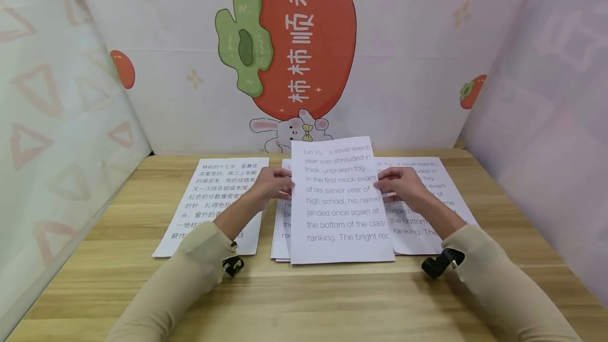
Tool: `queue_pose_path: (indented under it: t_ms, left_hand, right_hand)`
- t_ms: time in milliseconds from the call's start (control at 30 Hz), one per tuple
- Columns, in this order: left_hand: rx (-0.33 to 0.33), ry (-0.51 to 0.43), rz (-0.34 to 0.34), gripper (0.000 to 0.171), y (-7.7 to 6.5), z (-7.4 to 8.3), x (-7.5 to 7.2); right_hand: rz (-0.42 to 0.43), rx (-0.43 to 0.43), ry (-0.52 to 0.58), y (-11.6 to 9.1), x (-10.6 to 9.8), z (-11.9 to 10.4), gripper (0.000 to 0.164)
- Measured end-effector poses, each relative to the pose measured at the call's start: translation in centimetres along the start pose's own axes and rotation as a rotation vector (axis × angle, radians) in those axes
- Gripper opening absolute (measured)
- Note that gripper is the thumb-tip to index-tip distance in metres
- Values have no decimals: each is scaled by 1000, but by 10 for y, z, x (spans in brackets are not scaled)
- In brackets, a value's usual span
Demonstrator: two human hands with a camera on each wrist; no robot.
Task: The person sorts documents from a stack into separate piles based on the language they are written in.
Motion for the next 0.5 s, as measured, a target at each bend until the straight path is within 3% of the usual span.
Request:
queue_pose_path:
  t_ms: [500]
  left_hand:
    - [7, 13, -1, 32, 4, 13, 11]
  right_hand:
    - [-18, -36, 6, -3, -19, -12, 48]
Point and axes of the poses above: each hand's wrist, its own y-axis towards the middle knuckle, its own x-axis out of the palm, z = x × y, the point moved 10 cm from there along y, towards the middle knuckle, and after that the axes turned 2 degrees about z, right-handed, at the moved point
